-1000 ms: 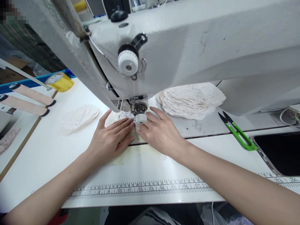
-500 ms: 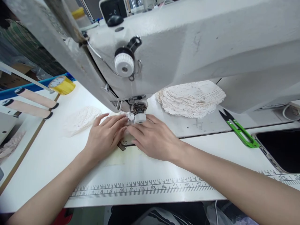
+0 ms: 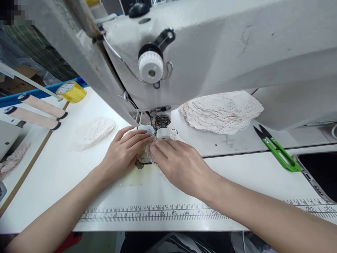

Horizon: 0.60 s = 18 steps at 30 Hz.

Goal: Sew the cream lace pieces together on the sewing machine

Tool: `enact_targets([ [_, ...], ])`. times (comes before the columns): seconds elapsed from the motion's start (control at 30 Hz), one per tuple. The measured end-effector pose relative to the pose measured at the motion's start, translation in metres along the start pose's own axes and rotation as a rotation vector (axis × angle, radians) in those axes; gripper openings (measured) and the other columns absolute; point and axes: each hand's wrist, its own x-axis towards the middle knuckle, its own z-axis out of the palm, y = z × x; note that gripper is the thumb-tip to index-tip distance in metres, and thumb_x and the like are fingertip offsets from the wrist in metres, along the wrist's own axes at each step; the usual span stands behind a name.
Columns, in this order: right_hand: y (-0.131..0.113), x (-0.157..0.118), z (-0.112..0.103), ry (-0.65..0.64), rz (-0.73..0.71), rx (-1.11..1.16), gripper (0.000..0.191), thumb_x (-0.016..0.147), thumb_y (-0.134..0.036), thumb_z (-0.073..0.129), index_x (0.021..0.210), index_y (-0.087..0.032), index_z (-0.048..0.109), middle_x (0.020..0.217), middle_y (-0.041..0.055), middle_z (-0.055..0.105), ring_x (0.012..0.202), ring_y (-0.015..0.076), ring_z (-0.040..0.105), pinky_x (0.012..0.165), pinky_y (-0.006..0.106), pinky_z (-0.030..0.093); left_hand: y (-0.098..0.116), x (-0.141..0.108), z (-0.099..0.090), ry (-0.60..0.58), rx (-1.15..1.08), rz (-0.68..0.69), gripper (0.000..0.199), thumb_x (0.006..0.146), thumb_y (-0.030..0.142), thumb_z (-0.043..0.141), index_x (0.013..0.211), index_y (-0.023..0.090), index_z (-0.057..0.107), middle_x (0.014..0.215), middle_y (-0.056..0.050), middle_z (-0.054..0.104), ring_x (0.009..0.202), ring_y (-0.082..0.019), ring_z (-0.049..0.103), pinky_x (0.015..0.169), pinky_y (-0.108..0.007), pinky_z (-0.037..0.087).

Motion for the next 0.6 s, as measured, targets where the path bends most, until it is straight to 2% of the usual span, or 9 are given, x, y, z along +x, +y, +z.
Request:
enact_targets([
  [0.13, 0.007, 0.002, 0.001, -0.062, 0.080, -0.124, 0.028, 0.099, -0.028, 0.046, 0.097, -0.012, 0.068, 0.098, 0.0125, 0.071, 0.090, 0.0244, 0.064, 0.070, 0.035, 0.047, 0.002, 0.000, 0.002, 0.000, -0.062, -0.031, 0.036, 0.092, 0.004, 0.043, 0.119, 0.019, 0.062, 0.115, -0.005, 0.071, 0.112, -0.019, 0.062, 0.104, -0.042, 0.042],
  [0.23, 0.016, 0.004, 0.004, -0.061, 0.110, -0.168, 0.026, 0.098, -0.026, 0.046, 0.094, -0.013, 0.069, 0.096, 0.0116, 0.073, 0.096, 0.0252, 0.063, 0.077, 0.036, 0.045, 0.004, 0.000, 0.004, 0.006, -0.057, -0.013, 0.035, 0.092, 0.007, 0.047, 0.119, 0.021, 0.062, 0.114, -0.004, 0.070, 0.113, -0.020, 0.061, 0.103, -0.044, 0.044],
  [0.4, 0.025, 0.006, 0.007, -0.040, 0.096, -0.163, 0.024, 0.094, -0.020, 0.049, 0.105, -0.012, 0.069, 0.103, 0.0118, 0.072, 0.102, 0.0255, 0.061, 0.088, 0.038, 0.043, 0.011, -0.002, 0.002, 0.014, 0.079, 0.054, 0.036, 0.089, 0.006, 0.051, 0.120, 0.020, 0.062, 0.122, -0.003, 0.068, 0.114, -0.022, 0.060, 0.102, -0.042, 0.043],
  [0.6, 0.028, 0.005, 0.008, -0.040, 0.078, -0.095, 0.025, 0.094, -0.019, 0.047, 0.100, -0.017, 0.072, 0.107, 0.0089, 0.072, 0.107, 0.0253, 0.059, 0.096, 0.042, 0.040, 0.018, -0.002, -0.001, 0.009, 0.161, 0.051, 0.037, 0.088, 0.007, 0.052, 0.120, 0.020, 0.063, 0.121, -0.005, 0.069, 0.113, -0.023, 0.060, 0.103, -0.046, 0.040],
])
